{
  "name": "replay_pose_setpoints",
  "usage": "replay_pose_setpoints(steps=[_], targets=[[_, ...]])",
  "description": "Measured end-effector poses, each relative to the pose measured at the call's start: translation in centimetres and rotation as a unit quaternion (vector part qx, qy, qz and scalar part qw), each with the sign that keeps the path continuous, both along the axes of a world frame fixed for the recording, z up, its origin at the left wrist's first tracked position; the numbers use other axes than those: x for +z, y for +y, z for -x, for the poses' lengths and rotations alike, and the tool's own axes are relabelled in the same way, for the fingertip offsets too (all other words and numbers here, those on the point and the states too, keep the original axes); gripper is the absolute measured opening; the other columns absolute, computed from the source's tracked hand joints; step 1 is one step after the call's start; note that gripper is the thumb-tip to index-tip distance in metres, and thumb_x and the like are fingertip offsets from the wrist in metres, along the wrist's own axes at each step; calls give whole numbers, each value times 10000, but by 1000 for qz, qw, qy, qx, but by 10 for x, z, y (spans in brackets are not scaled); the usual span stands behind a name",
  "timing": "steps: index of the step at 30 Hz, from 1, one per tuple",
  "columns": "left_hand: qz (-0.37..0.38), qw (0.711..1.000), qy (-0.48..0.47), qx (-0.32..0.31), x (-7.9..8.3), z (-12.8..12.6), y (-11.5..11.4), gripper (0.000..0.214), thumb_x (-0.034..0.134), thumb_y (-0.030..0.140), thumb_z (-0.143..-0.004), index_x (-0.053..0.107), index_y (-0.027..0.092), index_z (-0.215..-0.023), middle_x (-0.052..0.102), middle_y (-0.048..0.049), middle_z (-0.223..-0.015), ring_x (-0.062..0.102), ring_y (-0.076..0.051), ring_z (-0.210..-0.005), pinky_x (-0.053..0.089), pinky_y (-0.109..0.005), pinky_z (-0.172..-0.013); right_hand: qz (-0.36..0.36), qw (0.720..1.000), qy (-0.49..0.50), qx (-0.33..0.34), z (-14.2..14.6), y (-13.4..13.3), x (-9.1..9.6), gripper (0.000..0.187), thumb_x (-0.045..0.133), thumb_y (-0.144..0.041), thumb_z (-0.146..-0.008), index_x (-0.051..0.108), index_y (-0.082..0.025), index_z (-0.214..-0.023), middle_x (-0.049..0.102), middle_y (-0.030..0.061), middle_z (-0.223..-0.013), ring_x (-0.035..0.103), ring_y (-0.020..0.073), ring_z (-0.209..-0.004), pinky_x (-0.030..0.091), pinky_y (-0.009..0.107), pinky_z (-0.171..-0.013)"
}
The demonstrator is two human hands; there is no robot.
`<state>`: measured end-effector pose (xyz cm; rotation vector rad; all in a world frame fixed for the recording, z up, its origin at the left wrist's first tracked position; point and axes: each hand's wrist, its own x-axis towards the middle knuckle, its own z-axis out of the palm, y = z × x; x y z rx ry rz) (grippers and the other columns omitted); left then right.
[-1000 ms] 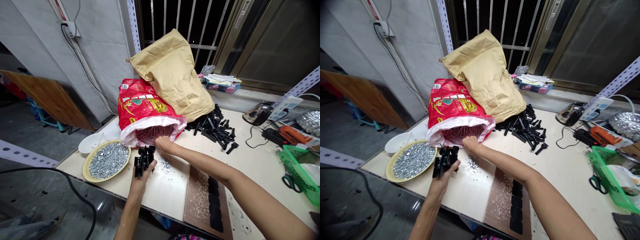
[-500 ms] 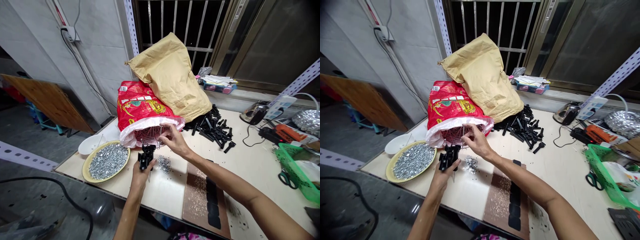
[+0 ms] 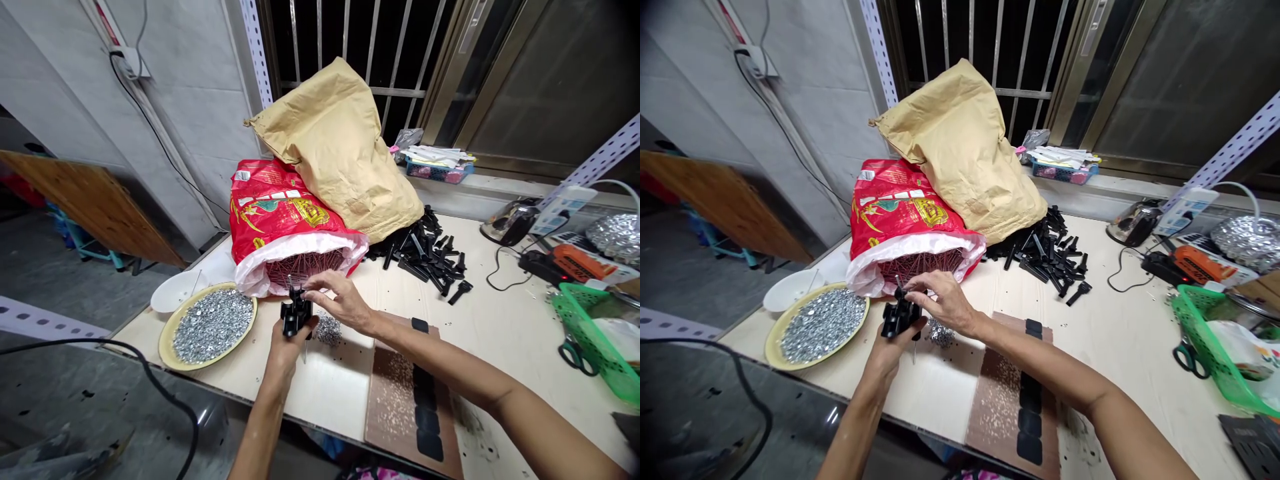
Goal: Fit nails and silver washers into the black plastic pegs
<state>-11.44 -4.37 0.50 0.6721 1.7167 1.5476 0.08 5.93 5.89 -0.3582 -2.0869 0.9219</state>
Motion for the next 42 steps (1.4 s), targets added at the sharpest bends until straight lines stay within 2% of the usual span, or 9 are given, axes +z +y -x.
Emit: replay_pose_setpoints(steps=[4,8,12,18,22,27,36,39,42], targets=[[-28,999,4,35,-4,5,-8,340,783,349,-570,671,139,-812,662,-30,-723,622,-202,-748,497,-283,-656,-3,992,-74,-100,3,31,-9,197,507,-304,-925,638,-159,-906,650,45,-915,584,132,-886,439,273,-797],[-31,997,33,69,-3,10,-16,361,771,373,-591,666,157,-861,679,-38,-789,631,-224,-836,498,-297,-718,8,930,-329,-162,23,62,-33,216,540,-292,-894,664,-147,-793,659,35,-817,601,126,-797,421,240,-700],[-29,996,46,72,-1,11,-16,352,775,360,-592,657,163,-859,683,-33,-819,627,-218,-857,489,-285,-732,27,885,-426,-184,57,69,-50,250,628,-358,-824,670,-125,-740,655,65,-729,629,189,-750,429,283,-636],[-7,998,39,57,0,11,-19,321,769,361,-581,671,150,-802,678,-33,-736,631,-216,-771,490,-279,-660,32,847,-485,-215,70,64,-38,249,583,-362,-871,638,-119,-863,658,60,-843,635,173,-796,497,315,-695],[-12,998,32,62,-1,16,-19,344,782,352,-559,660,154,-812,666,-24,-718,626,-205,-745,486,-272,-639,1,864,-457,-213,29,54,-7,169,558,-260,-859,660,-131,-821,679,105,-833,641,217,-821,435,294,-657],[3,995,91,28,0,17,-8,327,768,373,-558,657,147,-767,646,-19,-663,604,-193,-653,469,-275,-607,-134,965,-219,-45,-16,32,40,181,494,-277,-933,627,-159,-899,649,41,-881,575,126,-809,399,226,-702],[14,976,218,5,14,9,0,322,732,331,-541,668,174,-814,652,-1,-640,624,-230,-680,468,-293,-627,-362,879,-310,12,-16,13,64,149,550,-162,-886,608,-150,-749,614,52,-768,496,167,-789,354,286,-675],[8,977,214,-1,15,9,-1,316,722,347,-556,664,164,-806,645,-6,-632,621,-225,-668,471,-293,-626,-308,892,-330,7,-21,14,59,157,527,-61,-847,581,-140,-722,612,43,-720,505,142,-705,342,270,-614],[-1,977,215,-18,12,7,0,323,704,389,-591,660,150,-803,656,-21,-673,616,-215,-664,470,-289,-620,-139,960,-242,3,-22,14,54,46,546,-104,-837,561,-145,-850,622,4,-727,539,106,-638,373,231,-587]])
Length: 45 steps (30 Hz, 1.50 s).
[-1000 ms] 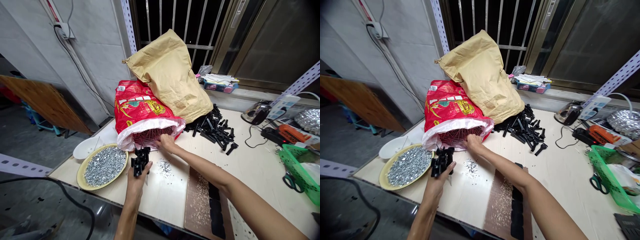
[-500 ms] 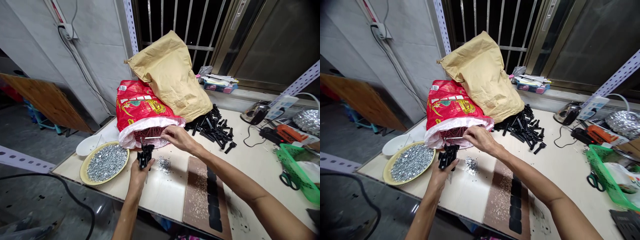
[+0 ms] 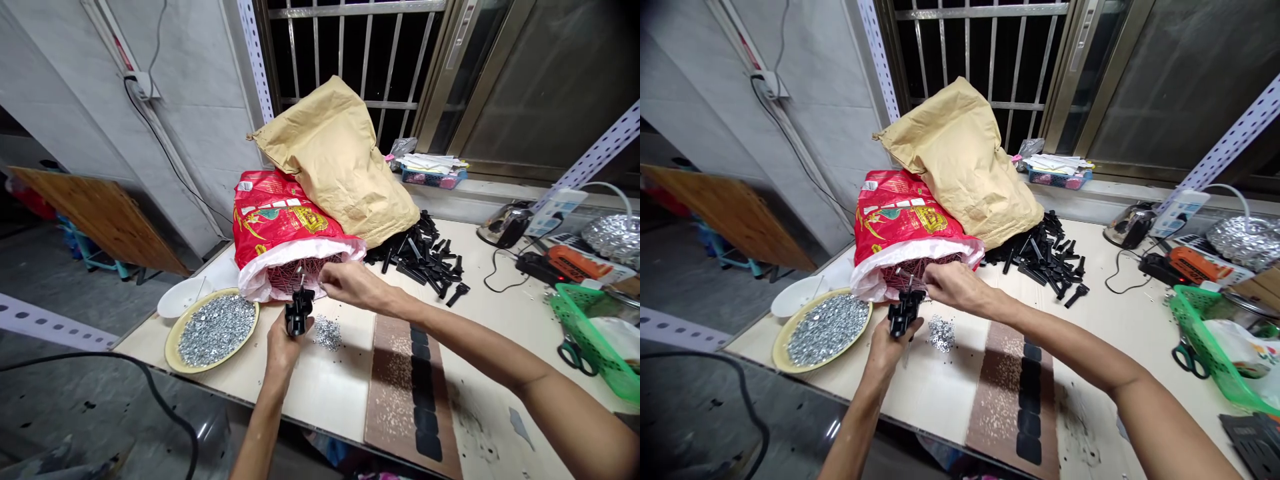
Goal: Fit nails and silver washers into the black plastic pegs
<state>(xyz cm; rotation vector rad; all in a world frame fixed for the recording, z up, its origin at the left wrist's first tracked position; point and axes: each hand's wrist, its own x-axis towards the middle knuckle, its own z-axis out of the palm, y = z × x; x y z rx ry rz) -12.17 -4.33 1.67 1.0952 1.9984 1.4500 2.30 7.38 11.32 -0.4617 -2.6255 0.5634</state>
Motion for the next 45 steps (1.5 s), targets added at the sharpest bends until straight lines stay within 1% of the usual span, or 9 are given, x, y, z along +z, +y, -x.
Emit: replay_pose_setpoints(steps=[4,10,17,21,25,31,37,41,45], targets=[[2,999,30,-18,-3,-5,4,322,687,395,-608,648,147,-810,653,-17,-673,605,-204,-645,461,-278,-589,185,972,144,33,8,-6,-3,123,558,-230,-876,521,-155,-966,654,7,-831,623,110,-740,453,224,-661],[-4,999,48,-25,-2,-6,6,329,685,385,-616,643,144,-837,655,-24,-693,604,-218,-677,465,-294,-605,34,995,86,48,20,-13,-12,158,590,-318,-881,647,-171,-896,658,43,-1025,550,184,-971,398,332,-854],[-25,998,-58,-10,-4,-8,8,276,740,352,-521,606,166,-675,655,-24,-699,622,-242,-763,493,-318,-680,-67,997,24,1,27,-19,-18,259,585,-431,-867,703,-201,-855,588,49,-1065,422,206,-967,330,347,-813],[-9,998,-60,5,-12,-5,5,280,707,355,-542,630,151,-719,649,-23,-666,615,-228,-695,485,-309,-626,-31,999,-3,23,33,-14,-15,311,642,-509,-796,698,-214,-878,558,49,-989,430,193,-908,339,325,-765],[15,998,-64,23,-21,4,1,332,687,381,-582,648,138,-805,668,-32,-697,619,-228,-677,472,-297,-588,61,992,88,61,40,0,-14,338,662,-441,-804,635,-202,-1042,551,38,-974,485,163,-931,397,291,-795],[54,998,-21,16,-23,14,-2,360,657,380,-629,655,136,-894,665,-21,-694,620,-223,-672,450,-280,-592,117,982,105,108,56,3,-35,222,624,-339,-853,639,-189,-1016,597,36,-951,534,142,-906,423,268,-798],[111,992,55,1,-19,19,4,300,600,292,-692,644,171,-963,677,-19,-725,628,-224,-716,430,-271,-618,160,981,104,-26,70,3,-48,201,505,-314,-916,624,-154,-893,628,8,-836,537,103,-750,382,226,-685],[127,986,109,-19,-18,17,7,285,554,192,-702,625,173,-977,692,-58,-849,634,-242,-808,430,-285,-671,88,983,49,-154,72,11,-34,343,522,-495,-873,675,-189,-903,626,33,-889,536,136,-835,347,242,-711],[114,978,173,-39,-19,9,8,268,499,113,-704,605,179,-942,675,-73,-905,615,-245,-875,421,-295,-719,130,976,-89,-147,75,23,-24,428,560,-559,-802,687,-171,-675,579,-2,-617,511,114,-647,291,229,-602]])
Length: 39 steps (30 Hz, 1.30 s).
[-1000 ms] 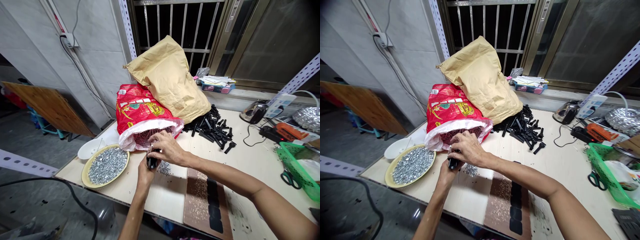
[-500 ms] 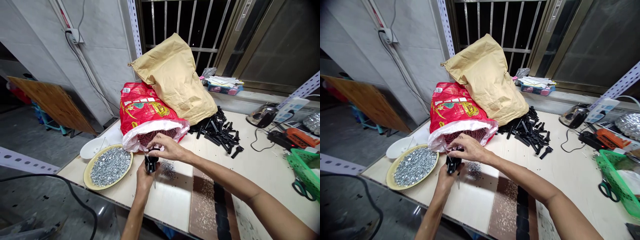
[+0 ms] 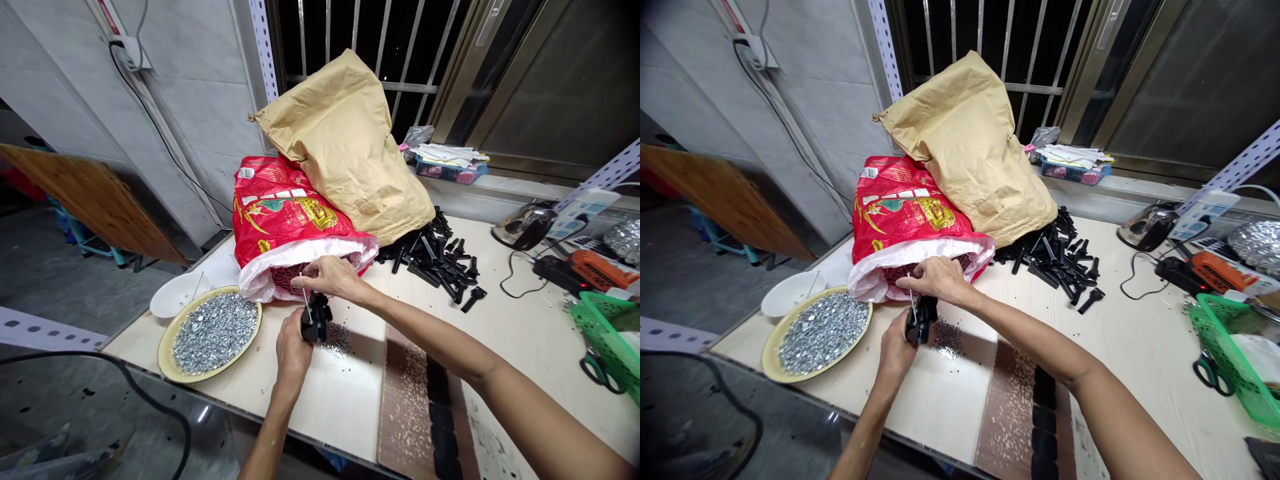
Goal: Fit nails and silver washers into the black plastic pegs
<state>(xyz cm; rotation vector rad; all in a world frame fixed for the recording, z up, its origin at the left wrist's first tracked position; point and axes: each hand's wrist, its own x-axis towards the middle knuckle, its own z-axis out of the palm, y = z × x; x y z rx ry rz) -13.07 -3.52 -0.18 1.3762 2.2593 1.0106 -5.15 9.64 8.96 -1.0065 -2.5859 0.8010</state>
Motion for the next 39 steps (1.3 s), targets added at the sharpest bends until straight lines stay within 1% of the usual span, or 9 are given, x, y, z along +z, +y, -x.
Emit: replay_pose_setpoints(steps=[7,10,15,18,21,24,29,35,39], targets=[[-23,994,-107,-16,4,-6,3,240,574,189,-656,612,184,-893,635,-7,-732,597,-207,-733,415,-263,-645,116,974,188,53,-9,6,-14,245,583,-340,-834,650,-127,-732,586,-23,-613,498,79,-570,329,187,-549],[-39,978,-207,2,2,-7,7,215,663,286,-596,611,166,-767,589,17,-622,557,-183,-620,401,-255,-572,53,964,251,65,-20,-5,-15,192,599,-325,-854,670,-151,-811,652,7,-751,551,114,-722,395,227,-692],[-64,947,-312,45,4,-12,10,328,744,338,-523,599,144,-744,564,29,-595,507,-143,-546,399,-252,-522,-77,967,204,129,-32,-20,-11,183,665,-383,-813,700,-204,-802,641,39,-1020,488,196,-1036,343,371,-925],[-70,929,-357,63,11,-12,3,356,763,350,-533,612,134,-773,582,19,-605,518,-143,-552,422,-255,-527,-70,957,231,160,-36,-17,-9,283,711,-416,-759,681,-232,-971,552,55,-1222,443,213,-1156,338,395,-965],[-88,930,-348,84,19,-10,-10,318,751,391,-586,625,138,-732,598,1,-610,558,-165,-607,446,-261,-566,-33,949,292,113,-37,-3,-20,251,605,-380,-857,646,-182,-1007,611,66,-1071,543,162,-1003,413,319,-868],[-116,943,-296,96,23,-6,-21,306,743,413,-613,637,149,-726,634,-22,-674,603,-210,-736,472,-283,-656,-45,970,234,47,-31,16,-47,207,516,-277,-912,657,-138,-850,634,35,-815,570,118,-769,425,245,-722],[-140,955,-242,99,31,-4,-27,352,750,407,-614,656,159,-845,685,-53,-849,623,-260,-877,482,-339,-792,-126,991,46,22,10,42,-88,170,502,-168,-888,659,-119,-845,646,47,-757,564,117,-689,408,223,-630],[-180,936,-284,102,40,-2,-28,438,741,360,-665,634,209,-1063,667,-50,-1081,578,-229,-1088,421,-317,-958,-192,975,25,110,66,45,-95,189,440,-18,-826,584,-106,-740,637,74,-981,558,137,-899,402,241,-769],[-161,928,-316,113,30,7,-26,463,765,371,-628,648,189,-1038,688,-58,-1023,593,-247,-1066,462,-323,-905,-208,964,21,164,62,51,-96,166,472,-6,-803,595,-117,-792,633,67,-1018,560,142,-913,414,252,-807]])
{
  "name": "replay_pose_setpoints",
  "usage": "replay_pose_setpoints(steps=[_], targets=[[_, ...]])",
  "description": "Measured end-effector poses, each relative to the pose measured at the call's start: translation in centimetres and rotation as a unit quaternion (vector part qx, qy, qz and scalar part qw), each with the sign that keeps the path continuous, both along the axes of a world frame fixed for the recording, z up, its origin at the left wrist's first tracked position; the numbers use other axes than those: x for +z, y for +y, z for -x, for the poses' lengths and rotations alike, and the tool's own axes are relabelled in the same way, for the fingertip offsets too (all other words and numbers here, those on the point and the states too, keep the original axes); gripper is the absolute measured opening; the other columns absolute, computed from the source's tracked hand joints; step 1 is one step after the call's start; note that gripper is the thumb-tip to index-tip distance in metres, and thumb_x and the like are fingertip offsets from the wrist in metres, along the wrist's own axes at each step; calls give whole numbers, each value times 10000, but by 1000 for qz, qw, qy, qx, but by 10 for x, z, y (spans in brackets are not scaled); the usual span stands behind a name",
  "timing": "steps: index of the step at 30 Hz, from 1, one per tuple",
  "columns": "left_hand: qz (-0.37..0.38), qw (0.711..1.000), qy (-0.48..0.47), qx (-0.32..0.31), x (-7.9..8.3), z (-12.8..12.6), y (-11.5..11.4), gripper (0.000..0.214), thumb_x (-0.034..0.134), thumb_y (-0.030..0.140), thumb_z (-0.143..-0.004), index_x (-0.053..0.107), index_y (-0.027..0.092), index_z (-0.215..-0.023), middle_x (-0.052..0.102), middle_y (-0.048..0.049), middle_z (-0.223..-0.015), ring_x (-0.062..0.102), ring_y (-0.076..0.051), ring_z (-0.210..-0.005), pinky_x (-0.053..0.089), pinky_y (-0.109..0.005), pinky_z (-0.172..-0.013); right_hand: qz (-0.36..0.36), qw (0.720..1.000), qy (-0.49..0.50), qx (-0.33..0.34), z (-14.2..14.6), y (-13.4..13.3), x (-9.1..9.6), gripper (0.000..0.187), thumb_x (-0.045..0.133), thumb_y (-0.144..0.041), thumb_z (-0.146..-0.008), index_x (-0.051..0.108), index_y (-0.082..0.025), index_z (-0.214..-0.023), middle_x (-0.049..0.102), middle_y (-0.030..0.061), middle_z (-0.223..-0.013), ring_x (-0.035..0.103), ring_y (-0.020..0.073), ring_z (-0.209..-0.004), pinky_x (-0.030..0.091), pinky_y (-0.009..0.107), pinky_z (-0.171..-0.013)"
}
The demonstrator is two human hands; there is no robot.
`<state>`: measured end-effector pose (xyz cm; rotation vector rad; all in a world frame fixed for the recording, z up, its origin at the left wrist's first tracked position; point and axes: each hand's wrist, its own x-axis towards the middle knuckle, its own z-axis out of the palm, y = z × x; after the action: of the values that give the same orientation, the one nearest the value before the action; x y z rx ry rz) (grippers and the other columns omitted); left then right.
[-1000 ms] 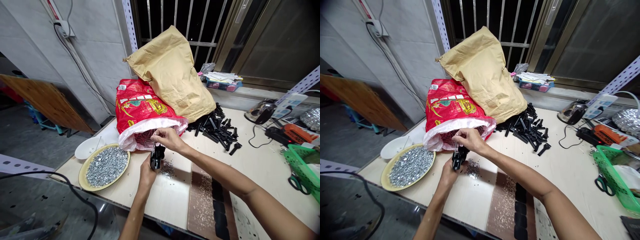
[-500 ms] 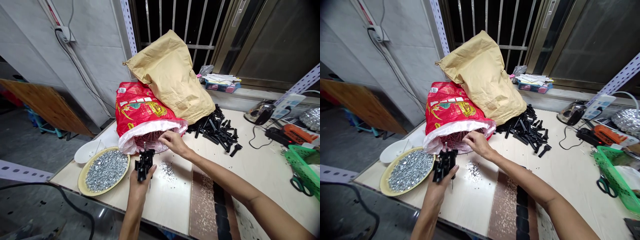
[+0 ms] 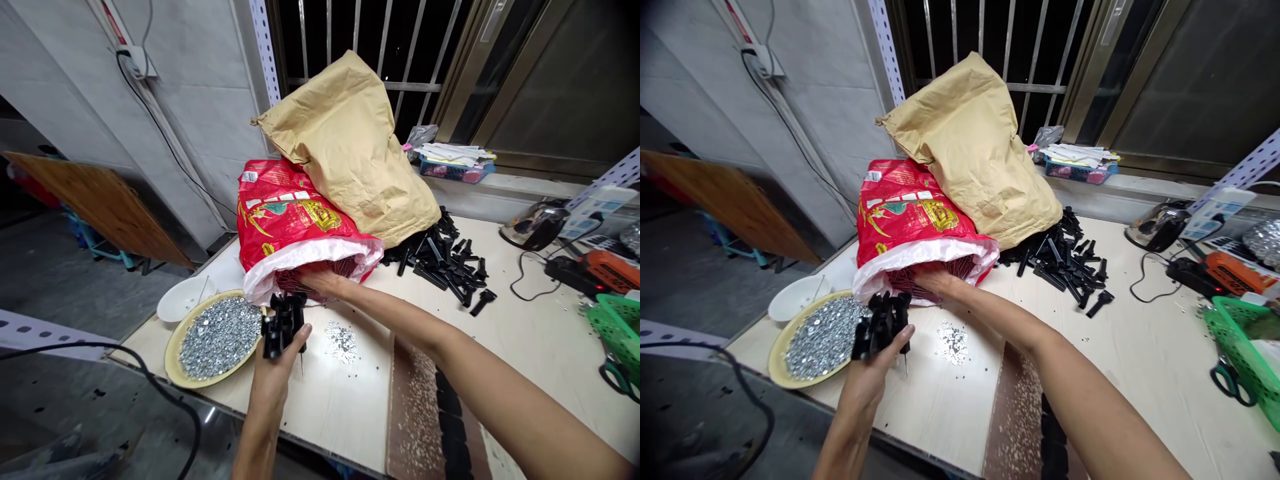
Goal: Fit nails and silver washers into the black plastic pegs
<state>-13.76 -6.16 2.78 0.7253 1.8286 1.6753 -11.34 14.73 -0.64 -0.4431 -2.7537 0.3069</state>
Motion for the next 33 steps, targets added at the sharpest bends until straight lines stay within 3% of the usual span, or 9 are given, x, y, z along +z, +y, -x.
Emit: replay_pose_setpoints(steps=[3,6,9,11,14,19,25,33], targets=[[8,999,-37,16,-12,5,2,489,778,360,-608,644,194,-1048,688,-55,-1008,593,-237,-1064,463,-329,-899,10,999,6,37,-24,3,2,164,536,-72,-826,616,-153,-943,643,63,-1007,578,142,-867,450,251,-780],[-5,999,-47,16,-17,4,5,558,788,327,-593,615,203,-1109,668,-66,-1066,581,-227,-1079,448,-334,-914,45,992,111,34,-55,-8,13,182,472,-163,-916,612,-152,-1033,652,77,-993,583,159,-914,447,293,-844],[-5,999,-41,3,-14,-1,10,512,789,340,-569,641,170,-1028,683,-73,-966,604,-243,-1005,484,-322,-822,100,966,236,20,-85,-31,39,256,406,-224,-962,589,-161,-1129,642,79,-1015,578,157,-952,438,308,-881],[4,999,-32,-23,-10,-5,14,413,779,369,-565,661,149,-895,682,-61,-823,623,-238,-891,496,-297,-726,135,956,260,22,-103,-45,63,282,414,-242,-963,563,-179,-1194,632,78,-1041,585,151,-940,456,296,-843],[23,998,-18,-54,-3,-12,20,345,769,388,-555,649,142,-764,640,-30,-680,597,-193,-697,467,-262,-597,136,964,225,47,-126,-59,100,248,491,-279,-936,606,-174,-1129,648,68,-1010,599,148,-897,467,283,-791],[45,995,11,-87,5,-30,28,370,781,375,-495,649,131,-739,590,5,-612,515,-146,-576,419,-256,-543,12,991,94,92,-155,-71,146,182,522,-260,-914,684,-188,-958,629,36,-916,570,119,-792,418,242,-688],[29,987,-18,-157,12,-60,38,383,782,350,-464,629,124,-733,583,10,-630,509,-146,-602,414,-267,-579,-105,990,-23,90,-176,-82,174,190,548,-145,-797,695,-220,-892,591,18,-884,499,116,-700,266,246,-513],[41,975,46,-214,28,-106,52,354,767,322,-494,641,125,-760,604,-13,-689,542,-181,-682,436,-286,-615,-68,982,-59,167,-208,-78,198,230,486,-7,-780,591,-161,-915,632,29,-875,509,118,-744,356,238,-609]])
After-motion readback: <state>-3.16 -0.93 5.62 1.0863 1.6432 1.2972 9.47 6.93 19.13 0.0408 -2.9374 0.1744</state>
